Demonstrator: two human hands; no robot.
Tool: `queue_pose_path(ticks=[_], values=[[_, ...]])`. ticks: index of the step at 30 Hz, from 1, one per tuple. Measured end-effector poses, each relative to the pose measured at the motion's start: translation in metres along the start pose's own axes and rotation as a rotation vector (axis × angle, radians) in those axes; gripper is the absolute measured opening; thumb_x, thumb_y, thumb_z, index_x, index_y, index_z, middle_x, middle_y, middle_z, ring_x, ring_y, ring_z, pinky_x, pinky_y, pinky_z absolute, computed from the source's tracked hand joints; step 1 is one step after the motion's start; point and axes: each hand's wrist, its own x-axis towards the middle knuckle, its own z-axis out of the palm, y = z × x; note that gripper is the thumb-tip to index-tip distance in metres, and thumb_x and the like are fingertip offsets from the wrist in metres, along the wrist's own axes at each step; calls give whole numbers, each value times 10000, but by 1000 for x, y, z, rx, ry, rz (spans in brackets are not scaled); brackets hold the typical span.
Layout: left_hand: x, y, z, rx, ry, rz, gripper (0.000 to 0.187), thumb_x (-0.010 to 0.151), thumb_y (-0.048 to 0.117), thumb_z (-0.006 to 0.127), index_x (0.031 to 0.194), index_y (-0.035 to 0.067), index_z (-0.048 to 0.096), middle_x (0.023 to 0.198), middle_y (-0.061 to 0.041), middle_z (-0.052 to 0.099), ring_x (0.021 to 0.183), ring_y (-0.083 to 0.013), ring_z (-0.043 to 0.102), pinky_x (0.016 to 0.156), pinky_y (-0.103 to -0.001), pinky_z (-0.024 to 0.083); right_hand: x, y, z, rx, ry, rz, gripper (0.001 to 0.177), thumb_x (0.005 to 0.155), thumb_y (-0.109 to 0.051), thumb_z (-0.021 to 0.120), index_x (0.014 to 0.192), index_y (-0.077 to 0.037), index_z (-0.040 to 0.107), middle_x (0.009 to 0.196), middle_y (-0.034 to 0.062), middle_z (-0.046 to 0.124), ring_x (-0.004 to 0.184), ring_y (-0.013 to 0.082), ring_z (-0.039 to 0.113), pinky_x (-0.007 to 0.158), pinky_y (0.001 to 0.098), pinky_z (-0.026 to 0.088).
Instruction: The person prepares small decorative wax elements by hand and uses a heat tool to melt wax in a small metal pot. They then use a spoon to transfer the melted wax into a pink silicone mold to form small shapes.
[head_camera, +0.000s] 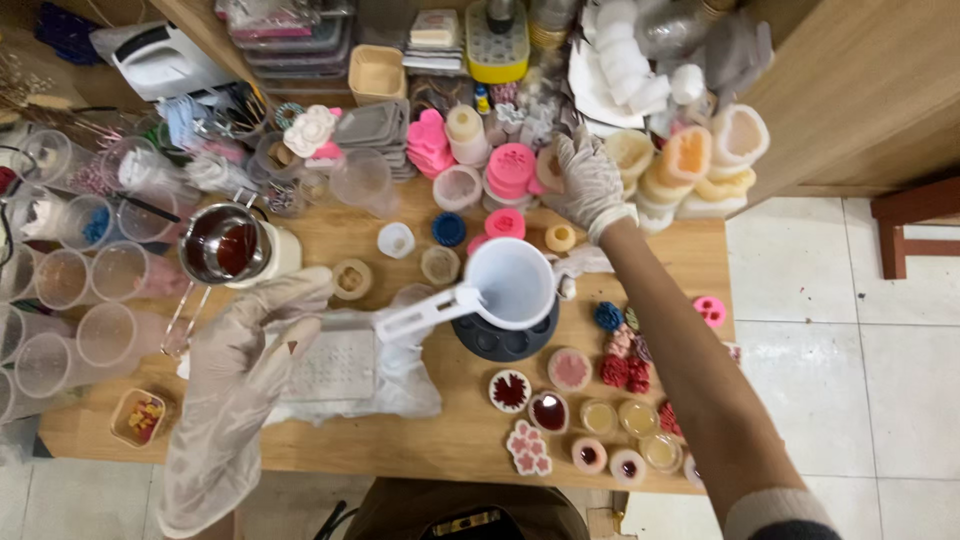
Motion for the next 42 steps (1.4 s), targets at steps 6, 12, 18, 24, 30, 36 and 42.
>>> queue_pose_path(ticks=[6, 12, 18, 24, 30, 36, 42], values=[[25, -43, -21, -23, 46, -279, 418, 880, -34, 665, 1294, 22, 663, 1209, -94, 737, 1030, -113, 682, 829, -236, 538, 38, -9, 0, 82, -163, 122, 378, 823, -224, 739, 1155, -82, 629, 967, 221, 708, 888, 428, 678, 771, 530, 532], [61, -83, -17, -19, -31, -370, 412, 917, 21, 663, 1325, 79, 674, 1206, -57, 752, 984, -90, 668, 783, -200, 511, 60, -34, 31, 305, -63, 14, 225, 936, -139, 694, 1126, -52, 612, 936, 190, 685, 866, 376, 680, 787, 469, 546], [106, -129, 10, 81, -155, -185, 461, 900, 85, 711, 1352, 117, 628, 1243, -30, 714, 941, -136, 627, 791, -281, 532, 58, -15, 2, 356, -94, -172, 840, 593, -183, 864, 1327, 16, 506, 1256, 229, 596, 1155, 391, 597, 983, 421, 500], [102, -133, 22, 115, -239, -125, 422, 904, 121, 725, 1319, 118, 649, 1203, -40, 733, 1025, -133, 685, 892, -304, 568, 18, -5, 0, -362, -413, 22, 1189, 555, -511, 937, 1451, 5, 348, 1300, 212, 579, 1216, 365, 575, 1059, 490, 404], [91, -126, 26, 77, -252, -202, 416, 917, 119, 710, 1329, 121, 650, 1179, -54, 709, 1045, -142, 643, 860, -311, 555, 13, -4, 9, -348, -271, 43, 1191, 644, -493, 894, 1568, -20, 310, 1386, 199, 582, 1279, 374, 560, 1131, 536, 366], [70, -131, 20, 38, -212, -236, 408, 917, 113, 694, 1322, 109, 650, 1169, -22, 701, 1035, -99, 637, 815, -242, 576, 1, -45, -71, -255, -158, 176, 1155, 592, -390, 956, 1512, -70, 335, 1363, 183, 568, 1282, 402, 499, 1102, 542, 349], [42, -109, 17, -220, -100, -176, 390, 942, 75, 657, 1331, 56, 647, 1183, -39, 703, 954, -118, 630, 814, -256, 552, -50, -97, -164, 497, 206, -33, 1059, 751, -50, 916, 1581, 18, 261, 1458, 193, 458, 1350, 273, 520, 1196, 423, 475]])
